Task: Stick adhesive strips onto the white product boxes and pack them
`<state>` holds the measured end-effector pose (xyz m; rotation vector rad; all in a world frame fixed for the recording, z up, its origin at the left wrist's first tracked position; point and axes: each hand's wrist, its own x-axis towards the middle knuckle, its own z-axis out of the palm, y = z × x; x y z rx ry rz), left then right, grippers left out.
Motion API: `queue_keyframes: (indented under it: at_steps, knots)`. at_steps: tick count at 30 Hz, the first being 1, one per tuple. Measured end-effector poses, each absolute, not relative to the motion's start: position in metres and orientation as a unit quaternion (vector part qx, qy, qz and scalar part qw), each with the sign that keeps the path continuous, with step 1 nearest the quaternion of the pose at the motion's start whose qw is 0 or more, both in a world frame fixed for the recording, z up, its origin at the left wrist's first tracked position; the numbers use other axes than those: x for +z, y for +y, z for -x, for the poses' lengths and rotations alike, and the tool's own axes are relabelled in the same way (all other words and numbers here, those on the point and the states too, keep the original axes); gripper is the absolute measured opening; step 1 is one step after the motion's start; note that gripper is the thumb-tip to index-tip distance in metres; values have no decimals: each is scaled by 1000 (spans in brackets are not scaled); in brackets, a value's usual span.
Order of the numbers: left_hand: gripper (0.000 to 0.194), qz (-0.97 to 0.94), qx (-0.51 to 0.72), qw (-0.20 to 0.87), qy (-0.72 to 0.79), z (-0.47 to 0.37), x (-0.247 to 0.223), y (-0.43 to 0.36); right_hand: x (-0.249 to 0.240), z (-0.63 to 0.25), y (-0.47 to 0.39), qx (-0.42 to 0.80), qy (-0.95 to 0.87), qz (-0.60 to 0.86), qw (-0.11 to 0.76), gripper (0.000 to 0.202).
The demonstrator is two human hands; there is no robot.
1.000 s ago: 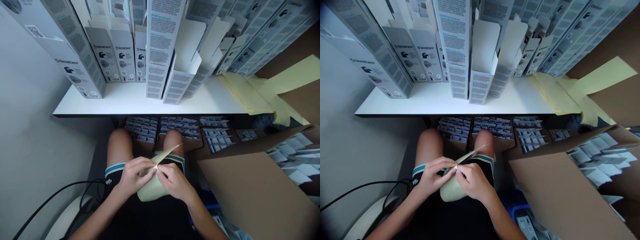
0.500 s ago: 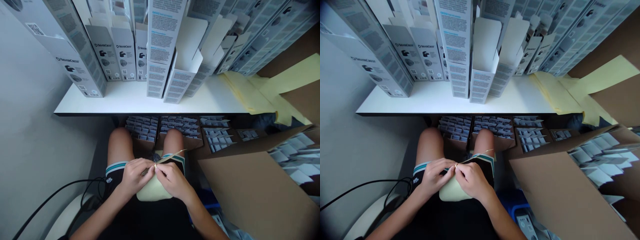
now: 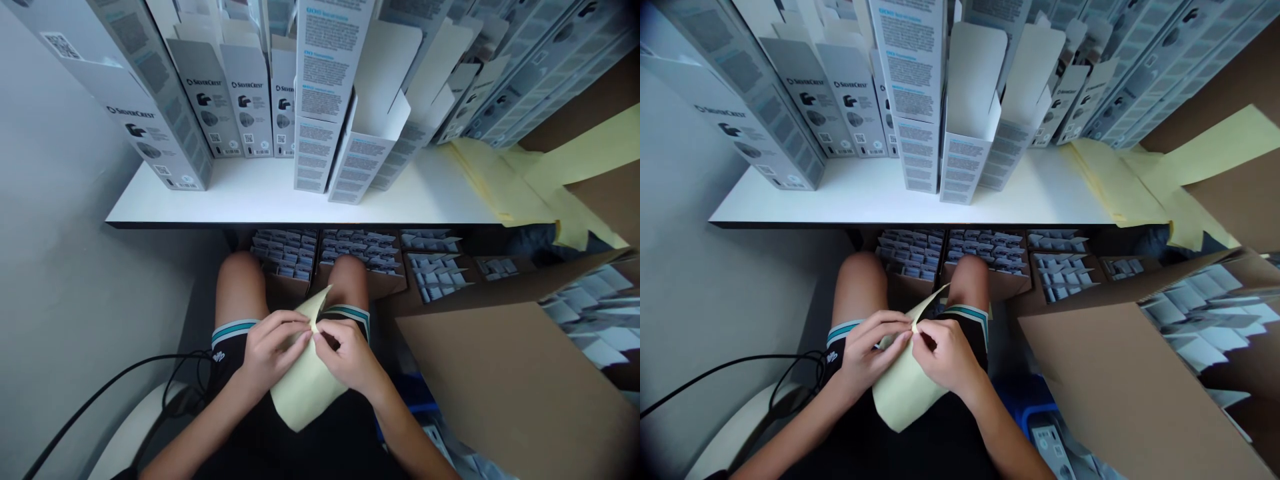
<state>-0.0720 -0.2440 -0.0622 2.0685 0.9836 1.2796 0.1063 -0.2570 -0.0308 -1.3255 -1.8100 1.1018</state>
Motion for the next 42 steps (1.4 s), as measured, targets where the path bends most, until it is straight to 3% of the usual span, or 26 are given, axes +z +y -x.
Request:
queue_keyframes:
  at_steps: [6,13,22,42]
  knots:
    - [21,-765,461,247,376,72,-57,-245,-27,-110,-258,436,-692,485,308,33]
    - [14,-734,423,356,395,76,-48,-247,-24,-110,-259,425,-722,472,273,32]
    - [15,-756,437,281,398,70,-53,-250,-26,-106,-260,387,-726,490,288,31]
    - [11,-728,435,340,407,73,-58,-250,-26,-107,-258,404,-717,492,284,31]
